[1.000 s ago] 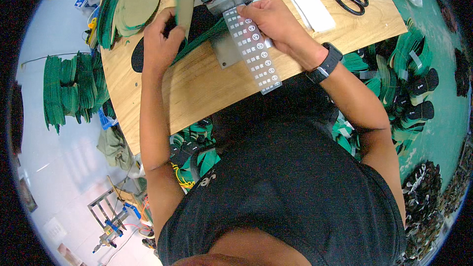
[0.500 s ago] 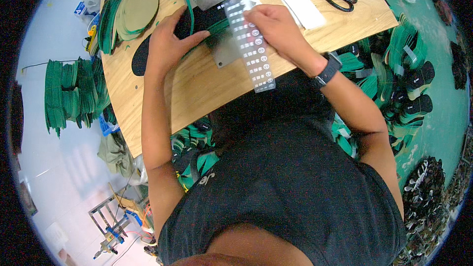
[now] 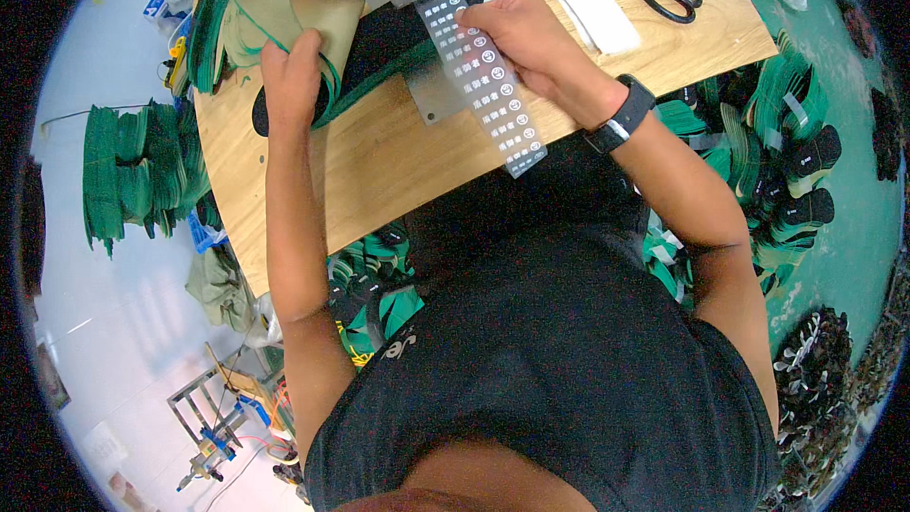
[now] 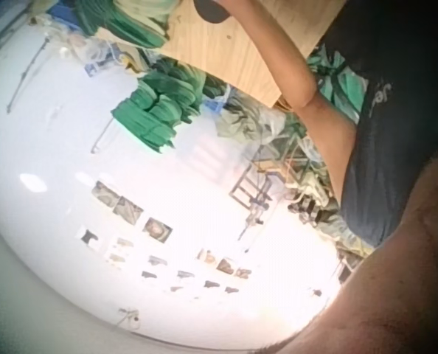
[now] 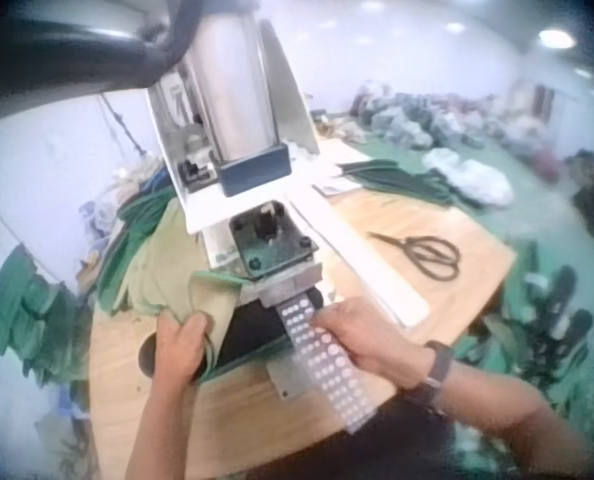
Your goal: The person applies small circular stickers to a series of shoe insoles at a wooden workstation. They handle the insoles by hand, use scissors to cut the sticker sheet, and place the finished items into a stack.
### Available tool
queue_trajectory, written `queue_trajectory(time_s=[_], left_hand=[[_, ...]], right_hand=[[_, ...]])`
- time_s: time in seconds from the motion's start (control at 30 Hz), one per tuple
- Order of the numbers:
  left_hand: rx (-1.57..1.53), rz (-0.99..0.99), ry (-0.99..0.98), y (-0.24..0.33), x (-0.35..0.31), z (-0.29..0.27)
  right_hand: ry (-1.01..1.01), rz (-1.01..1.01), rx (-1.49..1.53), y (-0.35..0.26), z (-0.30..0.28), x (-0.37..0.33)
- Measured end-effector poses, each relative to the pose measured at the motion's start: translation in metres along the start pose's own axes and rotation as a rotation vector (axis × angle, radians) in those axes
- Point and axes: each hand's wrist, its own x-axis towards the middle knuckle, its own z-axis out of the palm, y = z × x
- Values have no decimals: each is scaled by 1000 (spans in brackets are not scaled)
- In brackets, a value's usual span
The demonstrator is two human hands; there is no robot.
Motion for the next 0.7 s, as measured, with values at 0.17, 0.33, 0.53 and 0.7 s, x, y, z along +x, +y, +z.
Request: queue_trajectory(time_s=[0.17, 0.33, 0.53, 0.7], left_hand=[[-30, 1, 33, 13, -4, 7], [-23, 1, -16, 9, -2, 6], [26, 80, -25, 9, -2, 5], [81, -2, -23, 14, -7, 7]], right_hand=[[0, -17, -12, 3, 1, -1], [7, -43, -56, 4, -2, 0], [28, -49, -31, 3, -1, -1], [34, -30, -33, 1, 1, -1]])
